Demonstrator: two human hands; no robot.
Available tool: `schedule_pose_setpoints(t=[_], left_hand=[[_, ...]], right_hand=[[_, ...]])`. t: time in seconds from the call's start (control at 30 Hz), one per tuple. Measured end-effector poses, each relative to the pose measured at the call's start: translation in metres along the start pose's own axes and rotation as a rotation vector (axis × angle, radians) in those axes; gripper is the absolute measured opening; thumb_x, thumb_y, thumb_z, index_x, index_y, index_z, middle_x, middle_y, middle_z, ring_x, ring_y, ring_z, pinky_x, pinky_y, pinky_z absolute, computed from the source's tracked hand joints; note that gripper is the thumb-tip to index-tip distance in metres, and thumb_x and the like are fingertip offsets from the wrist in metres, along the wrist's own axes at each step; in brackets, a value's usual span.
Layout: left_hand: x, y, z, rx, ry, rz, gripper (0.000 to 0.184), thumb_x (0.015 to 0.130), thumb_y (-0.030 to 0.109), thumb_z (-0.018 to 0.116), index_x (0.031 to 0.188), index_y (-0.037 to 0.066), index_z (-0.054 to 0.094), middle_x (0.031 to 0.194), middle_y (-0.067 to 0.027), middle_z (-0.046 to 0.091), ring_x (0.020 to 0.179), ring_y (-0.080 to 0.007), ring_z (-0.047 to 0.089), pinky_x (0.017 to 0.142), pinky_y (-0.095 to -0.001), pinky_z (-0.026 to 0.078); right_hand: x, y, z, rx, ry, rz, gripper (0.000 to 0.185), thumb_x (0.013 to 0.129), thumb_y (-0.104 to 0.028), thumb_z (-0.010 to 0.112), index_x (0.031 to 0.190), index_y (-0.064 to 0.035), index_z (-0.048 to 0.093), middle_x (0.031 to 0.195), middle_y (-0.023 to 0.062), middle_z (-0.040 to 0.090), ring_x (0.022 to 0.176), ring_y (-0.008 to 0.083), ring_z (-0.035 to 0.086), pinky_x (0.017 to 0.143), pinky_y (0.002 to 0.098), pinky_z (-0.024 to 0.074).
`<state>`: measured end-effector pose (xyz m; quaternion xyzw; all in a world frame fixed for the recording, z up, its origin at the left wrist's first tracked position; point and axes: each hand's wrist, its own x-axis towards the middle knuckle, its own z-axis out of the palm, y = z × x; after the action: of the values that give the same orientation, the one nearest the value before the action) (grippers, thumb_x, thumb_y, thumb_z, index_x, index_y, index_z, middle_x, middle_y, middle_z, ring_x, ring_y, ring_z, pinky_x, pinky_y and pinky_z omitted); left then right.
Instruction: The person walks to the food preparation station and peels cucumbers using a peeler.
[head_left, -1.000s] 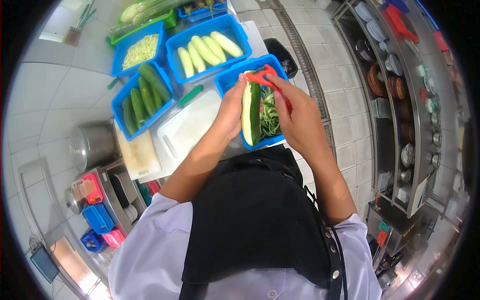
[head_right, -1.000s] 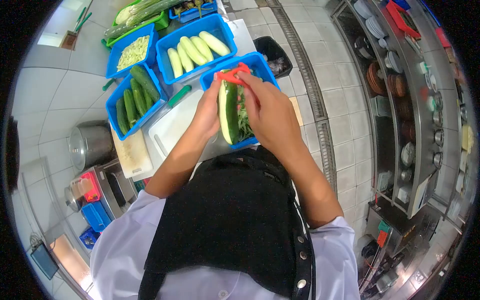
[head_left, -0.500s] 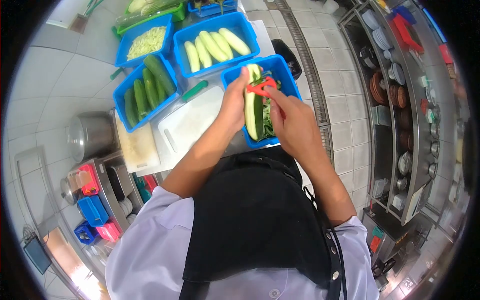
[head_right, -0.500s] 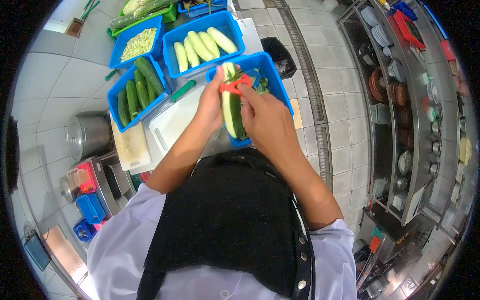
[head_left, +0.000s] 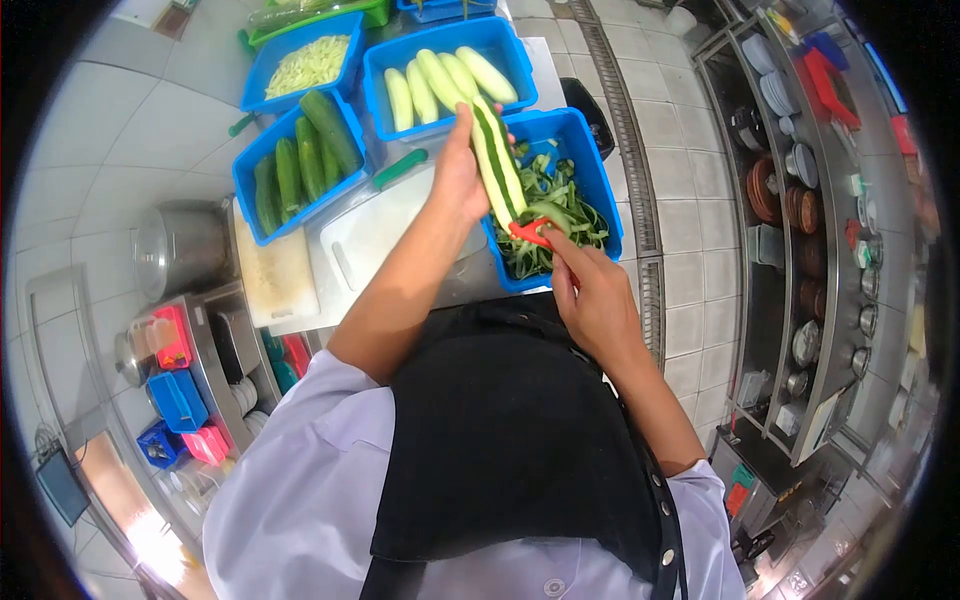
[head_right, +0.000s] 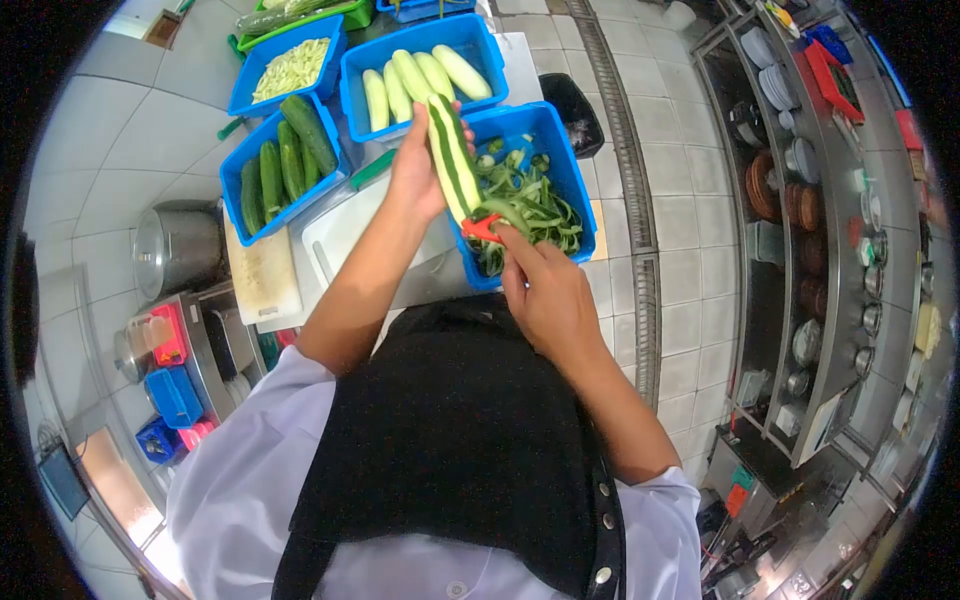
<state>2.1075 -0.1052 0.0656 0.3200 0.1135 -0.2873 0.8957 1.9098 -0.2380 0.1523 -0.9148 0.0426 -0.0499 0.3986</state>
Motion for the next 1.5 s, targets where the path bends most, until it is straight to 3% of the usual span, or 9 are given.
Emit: schedule_pose_setpoints(t=[0.17,0.37,0.43,0.5,0.53,0.77,1.03,1.37,1.5], left_hand=[[0.025,0.026,-0.02,-0.273,0.001,-0.03,0.053,0.111,0.053,0.044,0.124,0.005,0.06,0.097,-0.0084,0.061,0.088,-0.021,0.061,0.081,-0.0354,0.056],[0.002,0.028,0.005,0.091,-0.043,-0.029,0.043,0.109,0.047,0.051,0.122,0.008,0.061,0.099,-0.0083,0.063,0.084,-0.0213,0.062,0.084,-0.0388,0.056],[-0.007,0.013,0.008,0.118,-0.053,-0.058,0.042,0.108,0.046,0.054,0.124,0.009,0.061,0.106,-0.0091,0.067,0.093,-0.0246,0.067,0.092,-0.0425,0.056],[-0.023,-0.001,0.018,0.071,-0.108,-0.133,0.046,0.108,0.048,0.053,0.128,0.006,0.059,0.113,-0.0106,0.068,0.107,-0.0258,0.067,0.093,-0.046,0.057],[-0.033,-0.003,0.025,0.036,-0.209,-0.204,0.046,0.109,0.045,0.053,0.135,0.008,0.057,0.128,-0.0124,0.067,0.122,-0.0247,0.066,0.104,-0.0453,0.054],[-0.04,-0.024,0.018,0.071,-0.237,-0.175,0.057,0.109,0.046,0.054,0.15,0.007,0.05,0.145,-0.0127,0.06,0.134,-0.0273,0.059,0.114,-0.0453,0.047],[-0.048,-0.02,0.022,0.098,-0.201,-0.143,0.046,0.11,0.042,0.053,0.138,0.007,0.059,0.129,-0.0097,0.068,0.119,-0.0221,0.067,0.104,-0.0402,0.056],[-0.03,-0.015,0.023,0.123,-0.174,-0.115,0.048,0.111,0.044,0.05,0.135,0.003,0.058,0.129,-0.0127,0.067,0.117,-0.0239,0.066,0.104,-0.042,0.053],[-0.015,-0.009,0.01,0.102,-0.035,-0.027,0.051,0.108,0.05,0.055,0.129,0.005,0.06,0.11,-0.0099,0.067,0.103,-0.0234,0.066,0.096,-0.0423,0.055]], right_hand=[[-0.028,0.021,0.017,-0.012,-0.15,0.025,0.03,0.097,-0.006,0.064,0.125,-0.0063,0.072,0.082,0.0217,0.067,0.072,0.0392,0.067,0.066,0.0469,0.0529],[0.001,-0.003,-0.012,0.223,-0.142,0.265,0.029,0.099,-0.007,0.061,0.127,-0.0038,0.071,0.087,0.0233,0.071,0.071,0.0373,0.068,0.068,0.0442,0.0535],[0.023,-0.009,-0.018,0.2,-0.074,0.25,0.03,0.1,-0.007,0.061,0.129,-0.0044,0.07,0.089,0.0233,0.071,0.072,0.0361,0.068,0.067,0.0424,0.0529],[0.046,-0.004,-0.016,0.126,0.205,-0.053,0.031,0.1,-0.008,0.062,0.13,-0.0058,0.07,0.092,0.0234,0.071,0.074,0.0366,0.068,0.066,0.0423,0.0529],[0.057,-0.003,-0.016,0.122,0.214,-0.045,0.031,0.1,-0.008,0.062,0.13,-0.0058,0.07,0.092,0.0234,0.071,0.074,0.0366,0.068,0.066,0.0423,0.0529],[0.078,0.001,-0.011,0.009,0.204,-0.088,0.028,0.099,-0.009,0.064,0.126,-0.0084,0.071,0.083,0.0212,0.067,0.074,0.0404,0.066,0.067,0.0485,0.0512],[0.071,-0.003,-0.017,-0.014,0.198,-0.077,0.029,0.099,-0.009,0.064,0.127,-0.0079,0.07,0.082,0.0205,0.067,0.073,0.0387,0.066,0.066,0.0483,0.0509],[0.053,-0.008,-0.018,-0.112,0.117,-0.05,0.029,0.098,-0.008,0.064,0.126,-0.0086,0.07,0.08,0.0216,0.064,0.072,0.0412,0.065,0.065,0.0515,0.0503],[0.036,-0.004,-0.008,-0.059,0.075,-0.046,0.031,0.097,-0.007,0.065,0.128,-0.0085,0.07,0.08,0.0221,0.064,0.072,0.0415,0.065,0.066,0.0516,0.0504]])
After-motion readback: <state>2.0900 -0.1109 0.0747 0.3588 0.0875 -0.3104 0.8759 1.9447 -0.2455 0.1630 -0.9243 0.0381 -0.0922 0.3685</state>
